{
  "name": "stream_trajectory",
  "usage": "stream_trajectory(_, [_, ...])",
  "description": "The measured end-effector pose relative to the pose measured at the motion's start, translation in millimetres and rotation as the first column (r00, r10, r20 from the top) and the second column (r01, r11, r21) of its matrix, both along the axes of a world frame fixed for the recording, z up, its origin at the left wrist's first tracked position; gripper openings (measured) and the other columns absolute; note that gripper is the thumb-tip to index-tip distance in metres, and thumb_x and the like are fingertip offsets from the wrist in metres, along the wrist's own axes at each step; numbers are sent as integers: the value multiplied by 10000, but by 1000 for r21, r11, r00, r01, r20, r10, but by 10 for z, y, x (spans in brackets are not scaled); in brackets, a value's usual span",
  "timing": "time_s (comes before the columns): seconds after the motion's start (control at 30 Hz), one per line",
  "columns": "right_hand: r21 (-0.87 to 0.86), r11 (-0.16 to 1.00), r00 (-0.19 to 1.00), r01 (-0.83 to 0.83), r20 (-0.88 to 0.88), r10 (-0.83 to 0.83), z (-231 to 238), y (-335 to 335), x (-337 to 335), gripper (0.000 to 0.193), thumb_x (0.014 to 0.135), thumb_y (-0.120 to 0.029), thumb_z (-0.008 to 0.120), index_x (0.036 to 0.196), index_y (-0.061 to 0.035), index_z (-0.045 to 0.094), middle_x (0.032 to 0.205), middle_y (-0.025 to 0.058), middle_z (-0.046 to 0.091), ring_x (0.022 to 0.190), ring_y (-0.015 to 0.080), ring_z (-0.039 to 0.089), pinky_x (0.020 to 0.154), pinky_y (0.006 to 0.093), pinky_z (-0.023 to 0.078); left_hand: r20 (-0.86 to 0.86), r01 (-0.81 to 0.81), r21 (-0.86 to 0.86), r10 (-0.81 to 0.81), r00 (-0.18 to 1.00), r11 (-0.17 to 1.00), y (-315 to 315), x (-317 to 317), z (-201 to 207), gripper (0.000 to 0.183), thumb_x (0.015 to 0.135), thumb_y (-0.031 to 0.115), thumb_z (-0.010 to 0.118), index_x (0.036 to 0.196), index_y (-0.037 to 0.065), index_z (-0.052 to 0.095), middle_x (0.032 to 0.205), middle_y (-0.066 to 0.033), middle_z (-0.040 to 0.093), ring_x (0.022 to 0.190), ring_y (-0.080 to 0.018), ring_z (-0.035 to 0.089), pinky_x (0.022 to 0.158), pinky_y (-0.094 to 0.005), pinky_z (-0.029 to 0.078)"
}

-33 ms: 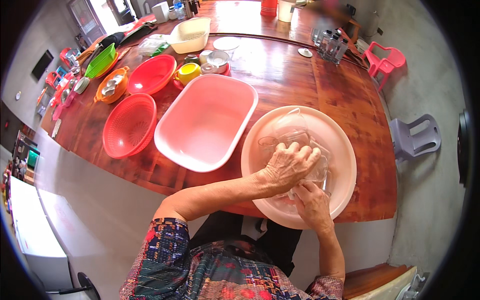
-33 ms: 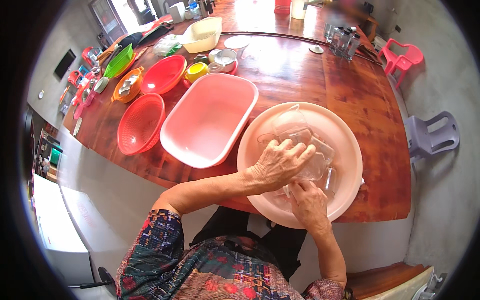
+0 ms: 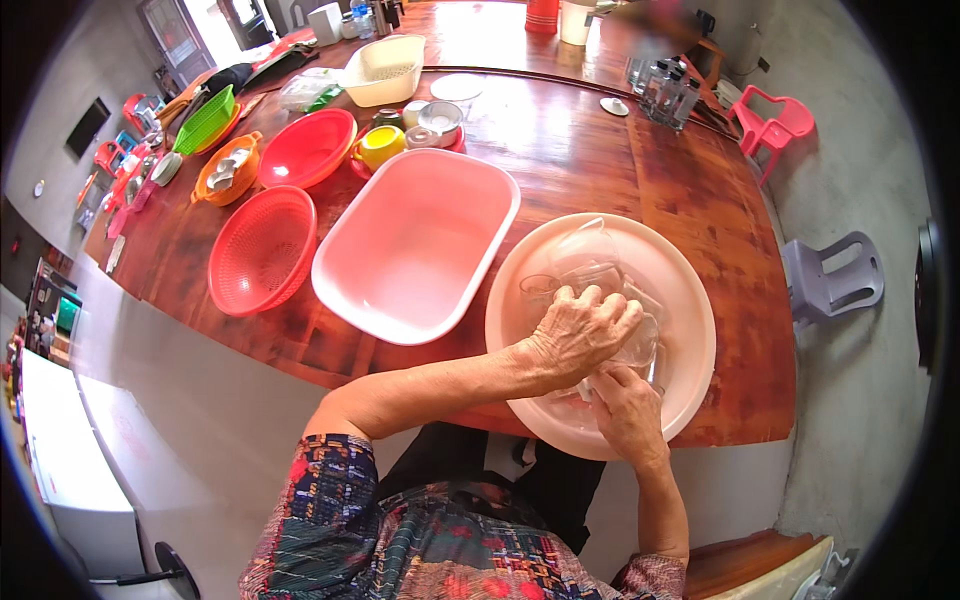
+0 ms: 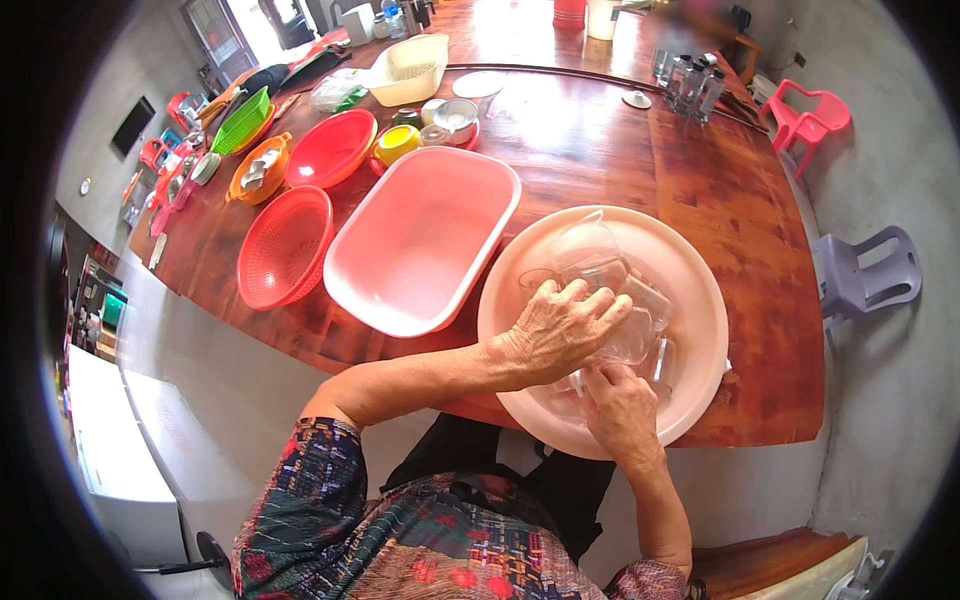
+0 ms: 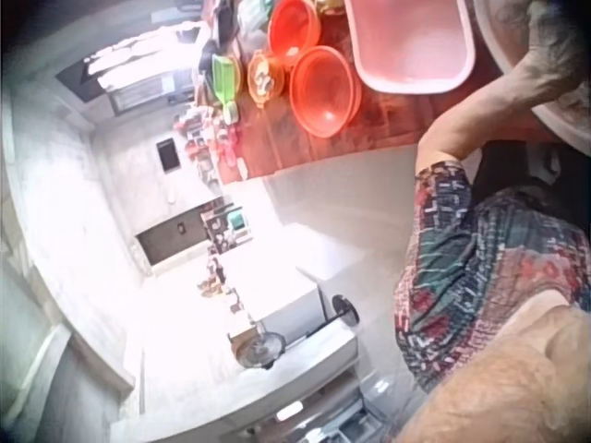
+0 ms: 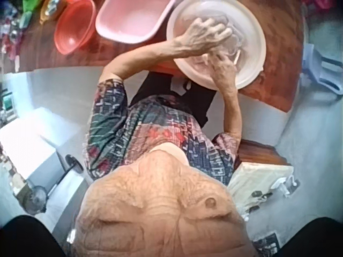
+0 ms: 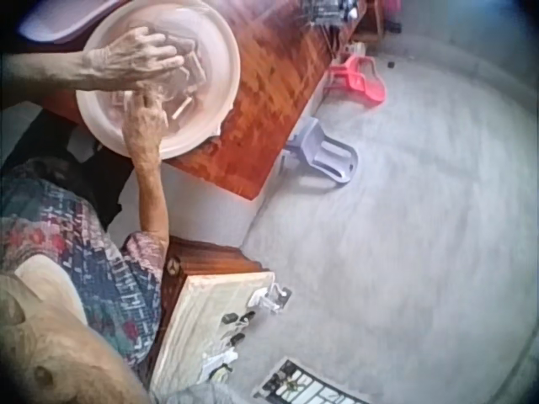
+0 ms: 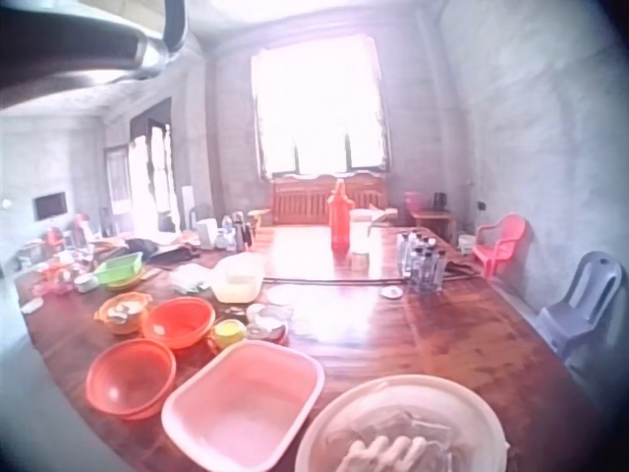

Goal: The person washes multiple clear drinking glasses one by one using a white cloth. They scrub the interior and exterior of each glass over a pink basin filled with water and then place the cleaned glass into a pink rectangular container. The process is repeated for several glasses throughout the video.

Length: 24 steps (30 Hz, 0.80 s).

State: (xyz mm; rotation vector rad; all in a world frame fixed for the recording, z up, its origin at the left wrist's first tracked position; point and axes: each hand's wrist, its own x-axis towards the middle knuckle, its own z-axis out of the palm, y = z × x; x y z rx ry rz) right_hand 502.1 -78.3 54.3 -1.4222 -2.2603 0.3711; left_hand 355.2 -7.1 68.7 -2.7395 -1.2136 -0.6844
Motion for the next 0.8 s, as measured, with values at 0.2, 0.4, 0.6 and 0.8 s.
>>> stream_trajectory(0.2, [10, 999, 996, 37, -82, -36, -36, 17, 67, 204, 767, -4, 606, 969, -33, 615, 841, 110, 582, 733, 289, 600, 635, 372, 480, 337, -62, -187, 123, 933, 980, 189, -570, 412, 603, 652, 389, 775, 1109, 91, 519, 1032, -126, 565, 907, -270, 604, 754, -378, 508])
stream_trajectory(0.4, [15, 999, 989, 47, -142, -44, -96, 25, 115, 245, 734, -2, 638, 977, -27, 620, 819, 104, 567, 738, 275, 595, 635, 370, 482, 515, -4, -794, 676, 528, 608, 918, -1546, 95, 780, 582, 393, 823, 1164, 16, 466, 1074, -146, 570, 974, -236, 576, 821, -363, 491])
stream_trajectory(0.6, [-28, 999, 988, 32, -149, -36, -182, 26, 146, 260, 725, 10, 639, 981, -27, 618, 826, 109, 565, 743, 278, 597, 639, 373, 484, 155, -545, -713, 858, 490, 441, 1475, -2178, -721, 855, 549, 442, 830, 1171, -11, 456, 1159, -200, 548, 1092, -294, 540, 919, -398, 438])
stream_trajectory(0.8, [-56, 998, 987, 38, -153, -46, -147, 41, 181, 284, 714, 8, 641, 993, -33, 605, 861, 115, 565, 752, 297, 595, 652, 374, 486, -158, -758, -557, 852, 499, 341, 1563, -2265, -873, 833, 606, 564, 747, 1147, -2, 463, 1206, -241, 522, 1153, -350, 501, 934, -469, 414])
